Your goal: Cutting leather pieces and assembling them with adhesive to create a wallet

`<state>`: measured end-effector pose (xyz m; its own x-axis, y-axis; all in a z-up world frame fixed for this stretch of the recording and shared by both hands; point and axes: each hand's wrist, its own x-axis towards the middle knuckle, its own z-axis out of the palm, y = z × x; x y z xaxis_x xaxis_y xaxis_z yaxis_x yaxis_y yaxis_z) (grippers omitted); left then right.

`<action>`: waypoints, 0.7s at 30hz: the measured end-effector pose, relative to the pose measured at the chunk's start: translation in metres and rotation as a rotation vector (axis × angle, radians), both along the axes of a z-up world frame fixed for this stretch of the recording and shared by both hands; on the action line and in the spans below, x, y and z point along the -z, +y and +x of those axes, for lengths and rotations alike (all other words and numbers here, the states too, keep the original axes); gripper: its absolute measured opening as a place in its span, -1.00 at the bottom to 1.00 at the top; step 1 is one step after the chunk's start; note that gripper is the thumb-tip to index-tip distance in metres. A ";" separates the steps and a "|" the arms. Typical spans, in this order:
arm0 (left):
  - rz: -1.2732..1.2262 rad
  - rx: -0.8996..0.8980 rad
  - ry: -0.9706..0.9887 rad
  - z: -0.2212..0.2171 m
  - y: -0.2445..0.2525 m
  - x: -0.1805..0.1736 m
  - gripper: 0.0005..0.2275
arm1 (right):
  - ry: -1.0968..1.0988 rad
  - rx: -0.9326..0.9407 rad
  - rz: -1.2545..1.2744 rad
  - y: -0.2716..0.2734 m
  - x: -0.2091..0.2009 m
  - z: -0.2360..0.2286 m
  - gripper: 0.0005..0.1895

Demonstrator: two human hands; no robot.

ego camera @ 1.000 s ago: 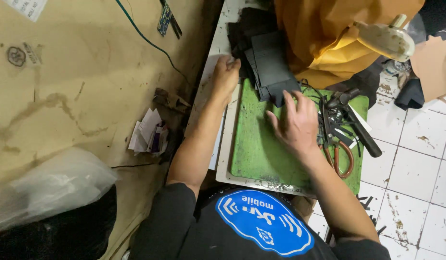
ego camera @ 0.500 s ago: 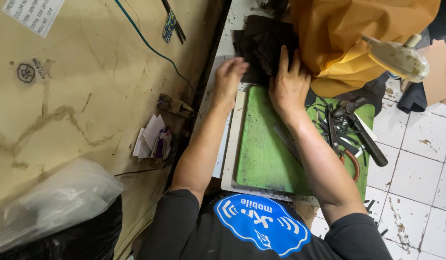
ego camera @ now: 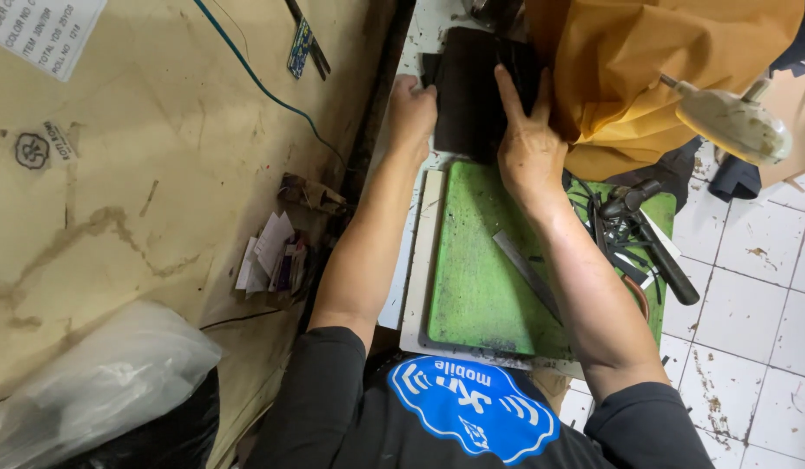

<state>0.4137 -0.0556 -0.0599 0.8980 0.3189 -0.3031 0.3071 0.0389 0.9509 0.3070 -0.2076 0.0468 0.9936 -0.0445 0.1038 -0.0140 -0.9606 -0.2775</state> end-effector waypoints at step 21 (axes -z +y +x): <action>0.073 0.346 -0.202 -0.006 -0.015 -0.037 -0.80 | -0.091 -0.047 -0.210 0.019 0.004 0.022 -0.26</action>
